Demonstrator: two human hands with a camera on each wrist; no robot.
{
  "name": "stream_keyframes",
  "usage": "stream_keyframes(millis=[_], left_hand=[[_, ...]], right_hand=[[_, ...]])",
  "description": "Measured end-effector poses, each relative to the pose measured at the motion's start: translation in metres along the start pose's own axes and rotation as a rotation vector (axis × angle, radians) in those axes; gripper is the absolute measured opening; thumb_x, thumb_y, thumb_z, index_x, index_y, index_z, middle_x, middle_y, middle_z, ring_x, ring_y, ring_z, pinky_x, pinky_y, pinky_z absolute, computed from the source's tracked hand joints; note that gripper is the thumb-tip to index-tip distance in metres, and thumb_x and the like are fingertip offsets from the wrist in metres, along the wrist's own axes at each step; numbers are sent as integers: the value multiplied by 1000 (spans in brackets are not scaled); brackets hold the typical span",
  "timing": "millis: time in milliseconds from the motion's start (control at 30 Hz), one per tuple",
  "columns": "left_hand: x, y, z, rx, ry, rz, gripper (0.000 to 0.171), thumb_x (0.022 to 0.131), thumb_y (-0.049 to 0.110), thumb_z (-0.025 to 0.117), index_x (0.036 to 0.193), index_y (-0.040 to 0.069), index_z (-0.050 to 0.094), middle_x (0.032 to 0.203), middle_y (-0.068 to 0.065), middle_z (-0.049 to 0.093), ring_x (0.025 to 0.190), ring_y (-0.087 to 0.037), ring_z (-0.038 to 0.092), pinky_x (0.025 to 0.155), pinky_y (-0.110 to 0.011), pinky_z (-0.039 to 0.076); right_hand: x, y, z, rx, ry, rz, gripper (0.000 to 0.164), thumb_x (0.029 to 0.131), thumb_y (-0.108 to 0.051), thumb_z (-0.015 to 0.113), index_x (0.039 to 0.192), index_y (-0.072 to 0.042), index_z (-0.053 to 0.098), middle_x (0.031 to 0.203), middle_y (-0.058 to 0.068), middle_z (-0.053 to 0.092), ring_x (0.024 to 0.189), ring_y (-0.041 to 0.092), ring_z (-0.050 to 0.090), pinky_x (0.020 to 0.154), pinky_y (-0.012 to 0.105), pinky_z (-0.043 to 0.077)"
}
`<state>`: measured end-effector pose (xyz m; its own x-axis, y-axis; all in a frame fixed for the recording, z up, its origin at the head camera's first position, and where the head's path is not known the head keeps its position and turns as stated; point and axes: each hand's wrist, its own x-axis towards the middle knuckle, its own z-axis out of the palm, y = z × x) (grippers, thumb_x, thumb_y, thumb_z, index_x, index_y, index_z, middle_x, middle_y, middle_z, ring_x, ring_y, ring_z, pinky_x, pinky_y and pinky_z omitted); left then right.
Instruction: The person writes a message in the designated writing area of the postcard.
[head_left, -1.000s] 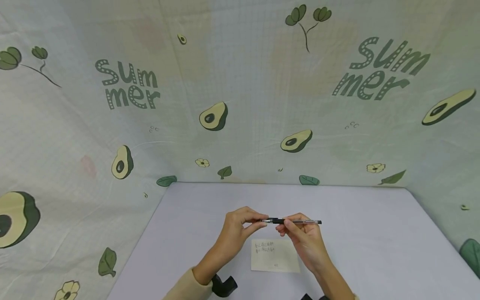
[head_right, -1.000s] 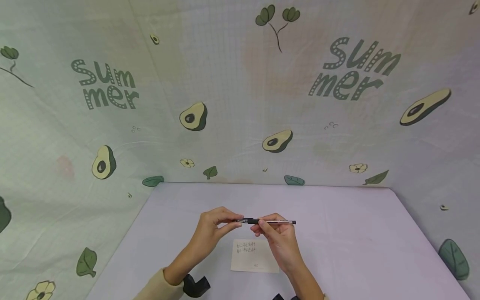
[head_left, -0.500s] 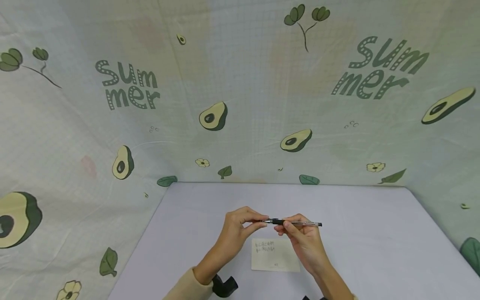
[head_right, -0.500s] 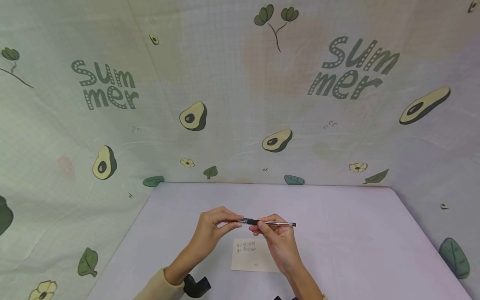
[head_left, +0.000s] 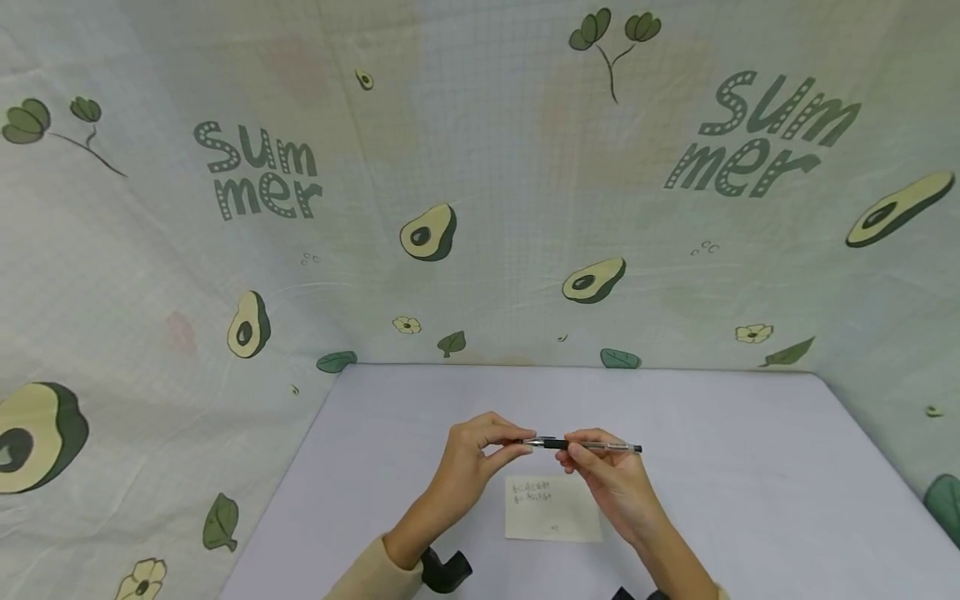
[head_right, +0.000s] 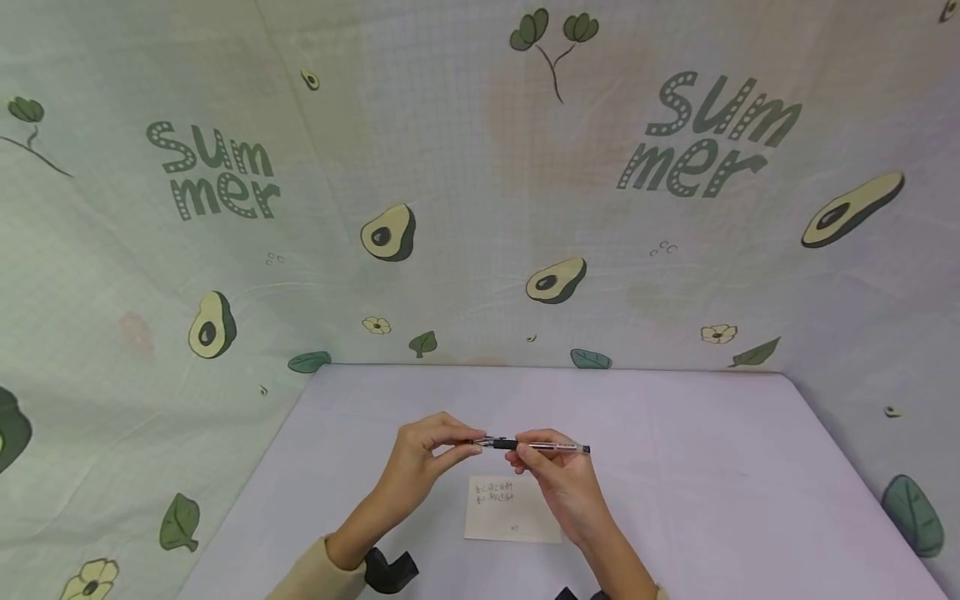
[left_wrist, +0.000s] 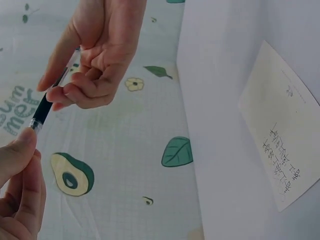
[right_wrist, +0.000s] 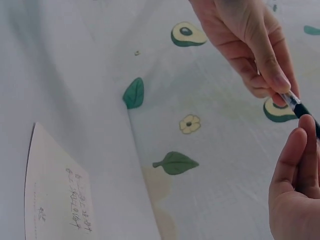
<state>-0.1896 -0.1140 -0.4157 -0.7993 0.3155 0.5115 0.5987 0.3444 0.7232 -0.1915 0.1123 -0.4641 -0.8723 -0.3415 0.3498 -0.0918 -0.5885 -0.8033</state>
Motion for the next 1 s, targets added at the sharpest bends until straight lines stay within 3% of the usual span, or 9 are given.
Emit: stream_keyframes(millis=[233, 300, 400, 567, 667, 800, 1000], left_hand=[[2, -3, -4, 0, 23, 29, 19, 85, 12, 77, 104, 12, 80, 96, 6, 72, 89, -9, 66, 76, -25, 57], [2, -3, -6, -2, 18, 42, 19, 85, 12, 77, 104, 12, 79, 97, 6, 72, 90, -9, 67, 77, -25, 57], [3, -3, -9, -5, 2, 52, 18, 86, 12, 77, 104, 11, 79, 97, 5, 73, 91, -9, 67, 79, -26, 57], [3, -3, -10, -24, -45, 38, 19, 86, 13, 76, 105, 11, 79, 99, 8, 72, 93, -9, 67, 81, -26, 56], [4, -2, -9, -41, -80, 30, 20, 87, 13, 76, 106, 11, 79, 99, 8, 71, 93, -9, 67, 81, -26, 56], [5, 0, -6, -48, -129, 16, 21, 87, 13, 75, 107, 9, 78, 100, 6, 71, 94, -8, 66, 81, -25, 56], [8, 1, -2, -51, -204, 1, 21, 88, 14, 73, 108, 11, 78, 101, 9, 70, 95, -6, 65, 83, -24, 55]], right_hand=[[-2, -15, -8, 10, 39, -14, 26, 102, 7, 45, 118, 3, 65, 99, 10, 74, 92, 18, 69, 84, 27, 53], [-2, -24, -14, -36, 38, -8, 27, 104, 4, 42, 118, 4, 65, 100, 9, 73, 93, 17, 68, 83, 27, 53], [1, -39, -23, -201, 19, 31, 27, 105, 0, 42, 116, 5, 66, 101, 5, 73, 92, 15, 66, 81, 27, 53], [10, -63, -31, -589, -88, 199, 22, 102, -7, 55, 115, 7, 67, 99, 6, 73, 90, 15, 68, 79, 29, 54], [13, -71, -34, -691, -160, 297, 26, 100, -11, 60, 117, 8, 66, 103, 10, 74, 93, 17, 70, 81, 30, 54], [14, -77, -37, -697, -209, 367, 28, 100, -12, 61, 118, 9, 66, 106, 10, 73, 99, 19, 70, 84, 30, 53], [15, -77, -41, -624, -367, 418, 23, 100, -9, 59, 115, 6, 69, 103, 13, 73, 89, 16, 67, 76, 31, 55]])
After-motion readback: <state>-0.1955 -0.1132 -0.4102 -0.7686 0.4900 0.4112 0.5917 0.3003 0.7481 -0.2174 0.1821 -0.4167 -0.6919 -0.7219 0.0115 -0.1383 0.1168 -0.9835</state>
